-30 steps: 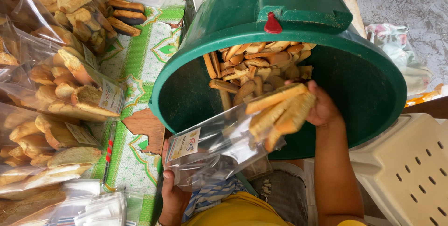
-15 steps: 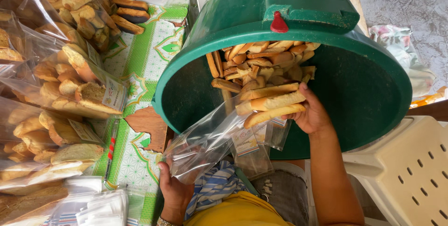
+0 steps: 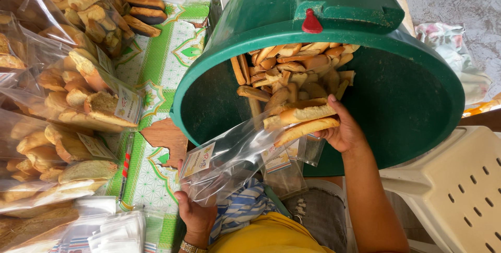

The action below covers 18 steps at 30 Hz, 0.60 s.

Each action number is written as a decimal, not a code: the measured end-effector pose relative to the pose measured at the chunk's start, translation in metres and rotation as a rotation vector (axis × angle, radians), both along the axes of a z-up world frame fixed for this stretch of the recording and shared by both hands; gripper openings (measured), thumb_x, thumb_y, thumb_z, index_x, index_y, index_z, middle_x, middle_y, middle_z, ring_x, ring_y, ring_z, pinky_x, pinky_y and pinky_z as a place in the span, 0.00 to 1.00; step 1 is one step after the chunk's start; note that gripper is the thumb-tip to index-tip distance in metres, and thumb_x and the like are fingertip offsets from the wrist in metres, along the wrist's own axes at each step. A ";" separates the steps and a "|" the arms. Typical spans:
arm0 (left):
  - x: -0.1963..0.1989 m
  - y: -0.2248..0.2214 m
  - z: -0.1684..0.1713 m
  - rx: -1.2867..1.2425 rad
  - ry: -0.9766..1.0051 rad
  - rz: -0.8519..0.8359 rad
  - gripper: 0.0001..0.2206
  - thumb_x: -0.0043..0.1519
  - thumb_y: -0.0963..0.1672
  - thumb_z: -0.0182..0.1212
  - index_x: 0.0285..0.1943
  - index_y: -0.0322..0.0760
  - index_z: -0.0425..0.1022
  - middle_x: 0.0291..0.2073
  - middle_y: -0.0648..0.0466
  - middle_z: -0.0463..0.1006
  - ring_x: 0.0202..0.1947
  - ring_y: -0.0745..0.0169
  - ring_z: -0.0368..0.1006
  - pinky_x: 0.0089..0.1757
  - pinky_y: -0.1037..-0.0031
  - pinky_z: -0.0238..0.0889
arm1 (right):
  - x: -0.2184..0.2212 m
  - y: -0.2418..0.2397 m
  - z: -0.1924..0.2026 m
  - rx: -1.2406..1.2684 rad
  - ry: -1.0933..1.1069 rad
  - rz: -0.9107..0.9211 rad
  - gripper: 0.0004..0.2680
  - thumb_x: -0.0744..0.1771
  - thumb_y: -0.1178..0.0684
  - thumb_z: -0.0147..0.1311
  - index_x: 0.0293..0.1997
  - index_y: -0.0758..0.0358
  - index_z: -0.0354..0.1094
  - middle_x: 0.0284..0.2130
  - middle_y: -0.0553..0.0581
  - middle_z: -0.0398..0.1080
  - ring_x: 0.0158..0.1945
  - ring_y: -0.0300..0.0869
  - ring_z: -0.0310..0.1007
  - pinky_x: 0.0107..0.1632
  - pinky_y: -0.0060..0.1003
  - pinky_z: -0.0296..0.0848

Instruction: The person packs biscuit pieces from a green bucket into clear plastic bags, seals them, and places them on a table. The person also uses a pen to write on the labels of the bags.

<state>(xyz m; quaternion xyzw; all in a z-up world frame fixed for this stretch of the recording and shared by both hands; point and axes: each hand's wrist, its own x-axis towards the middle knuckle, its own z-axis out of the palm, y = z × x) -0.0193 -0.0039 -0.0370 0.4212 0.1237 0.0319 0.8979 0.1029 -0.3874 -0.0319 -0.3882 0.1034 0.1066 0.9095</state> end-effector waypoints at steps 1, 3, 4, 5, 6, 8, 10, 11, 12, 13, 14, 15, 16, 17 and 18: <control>0.000 0.000 -0.002 0.000 0.009 0.001 0.48 0.56 0.66 0.48 0.82 0.50 0.39 0.70 0.41 0.57 0.66 0.38 0.60 0.60 0.40 0.56 | -0.001 -0.001 -0.002 -0.055 -0.004 0.006 0.18 0.70 0.41 0.54 0.56 0.69 0.66 0.39 0.64 0.78 0.33 0.44 0.81 0.29 0.37 0.81; 0.000 0.001 -0.006 0.000 0.027 0.002 0.47 0.56 0.66 0.48 0.82 0.49 0.40 0.70 0.41 0.57 0.66 0.39 0.60 0.60 0.40 0.56 | -0.004 -0.005 -0.006 -0.165 -0.011 0.017 0.18 0.69 0.43 0.55 0.58 0.68 0.66 0.40 0.62 0.77 0.33 0.44 0.81 0.28 0.37 0.81; 0.000 0.002 -0.007 -0.012 0.043 0.013 0.47 0.56 0.66 0.47 0.82 0.50 0.40 0.70 0.42 0.57 0.66 0.39 0.60 0.60 0.41 0.57 | -0.005 -0.006 -0.008 -0.102 -0.003 0.013 0.18 0.69 0.43 0.55 0.57 0.69 0.66 0.39 0.63 0.77 0.33 0.45 0.81 0.28 0.37 0.81; -0.001 0.002 -0.008 -0.023 0.058 0.024 0.47 0.56 0.67 0.46 0.82 0.50 0.40 0.71 0.43 0.57 0.67 0.40 0.61 0.60 0.42 0.58 | -0.007 -0.008 -0.010 -0.039 0.004 0.008 0.18 0.69 0.43 0.55 0.57 0.70 0.66 0.38 0.64 0.77 0.32 0.46 0.81 0.28 0.37 0.81; -0.001 0.001 -0.009 -0.036 0.071 0.037 0.47 0.55 0.67 0.45 0.81 0.51 0.41 0.71 0.44 0.58 0.67 0.41 0.61 0.59 0.43 0.58 | -0.007 -0.008 -0.010 0.023 0.010 0.004 0.18 0.70 0.43 0.55 0.56 0.71 0.66 0.38 0.65 0.77 0.32 0.47 0.81 0.28 0.37 0.81; 0.000 0.001 -0.007 -0.025 0.042 0.032 0.47 0.56 0.67 0.45 0.82 0.49 0.41 0.71 0.44 0.57 0.67 0.41 0.60 0.59 0.43 0.59 | -0.008 -0.006 -0.009 -0.021 -0.018 0.003 0.18 0.70 0.43 0.55 0.59 0.70 0.66 0.41 0.65 0.76 0.35 0.47 0.81 0.30 0.38 0.81; 0.002 0.000 -0.003 0.015 -0.003 -0.029 0.47 0.58 0.66 0.47 0.82 0.47 0.42 0.71 0.41 0.58 0.66 0.39 0.61 0.59 0.42 0.59 | -0.009 0.000 -0.004 -0.136 -0.066 0.032 0.18 0.70 0.43 0.55 0.60 0.67 0.65 0.46 0.64 0.74 0.40 0.47 0.79 0.32 0.41 0.81; 0.003 -0.001 0.000 0.048 -0.033 -0.087 0.47 0.59 0.66 0.47 0.83 0.45 0.42 0.70 0.39 0.59 0.66 0.38 0.62 0.59 0.41 0.59 | -0.011 0.003 0.000 -0.229 -0.099 0.063 0.18 0.69 0.43 0.55 0.61 0.65 0.64 0.49 0.62 0.72 0.43 0.47 0.78 0.34 0.44 0.81; 0.003 -0.002 0.003 0.079 -0.062 -0.146 0.47 0.59 0.66 0.48 0.83 0.43 0.43 0.69 0.36 0.61 0.66 0.36 0.63 0.59 0.40 0.59 | -0.014 0.006 0.006 -0.323 -0.130 0.093 0.18 0.68 0.44 0.55 0.62 0.63 0.63 0.52 0.61 0.70 0.47 0.46 0.77 0.36 0.46 0.81; 0.003 -0.005 0.006 0.034 -0.024 -0.172 0.47 0.58 0.66 0.50 0.82 0.46 0.42 0.69 0.38 0.60 0.66 0.37 0.62 0.60 0.40 0.59 | -0.017 0.010 0.013 -0.385 -0.175 0.152 0.18 0.67 0.46 0.56 0.62 0.63 0.63 0.55 0.62 0.68 0.50 0.47 0.76 0.42 0.48 0.81; 0.003 -0.009 0.009 -0.013 0.016 -0.194 0.48 0.57 0.66 0.51 0.82 0.48 0.41 0.70 0.40 0.60 0.67 0.38 0.61 0.60 0.41 0.58 | -0.020 0.014 0.020 -0.447 -0.221 0.214 0.19 0.66 0.47 0.57 0.62 0.62 0.63 0.57 0.62 0.67 0.54 0.47 0.74 0.47 0.49 0.81; 0.002 -0.012 0.012 -0.060 0.055 -0.217 0.48 0.55 0.65 0.53 0.82 0.50 0.40 0.71 0.42 0.59 0.67 0.39 0.60 0.61 0.41 0.57 | -0.024 0.019 0.029 -0.508 -0.266 0.277 0.19 0.66 0.49 0.58 0.62 0.62 0.62 0.60 0.63 0.65 0.58 0.48 0.72 0.53 0.50 0.81; 0.002 -0.015 0.014 -0.083 0.053 -0.250 0.48 0.54 0.65 0.55 0.81 0.52 0.40 0.71 0.44 0.59 0.68 0.40 0.59 0.61 0.41 0.57 | -0.025 0.024 0.039 -0.586 -0.328 0.398 0.19 0.65 0.50 0.57 0.64 0.60 0.63 0.61 0.62 0.65 0.57 0.49 0.73 0.53 0.50 0.81; 0.002 -0.018 0.017 -0.106 0.052 -0.284 0.49 0.53 0.64 0.56 0.81 0.54 0.39 0.71 0.45 0.58 0.69 0.41 0.59 0.61 0.41 0.57 | -0.027 0.031 0.050 -0.663 -0.391 0.519 0.20 0.65 0.51 0.56 0.65 0.59 0.63 0.62 0.62 0.65 0.56 0.50 0.74 0.53 0.50 0.82; 0.001 -0.019 0.019 -0.128 0.052 -0.317 0.49 0.52 0.64 0.58 0.81 0.56 0.38 0.72 0.47 0.58 0.69 0.41 0.58 0.62 0.41 0.57 | -0.028 0.039 0.059 -0.738 -0.454 0.641 0.20 0.65 0.52 0.55 0.67 0.57 0.63 0.63 0.62 0.65 0.56 0.50 0.75 0.53 0.49 0.83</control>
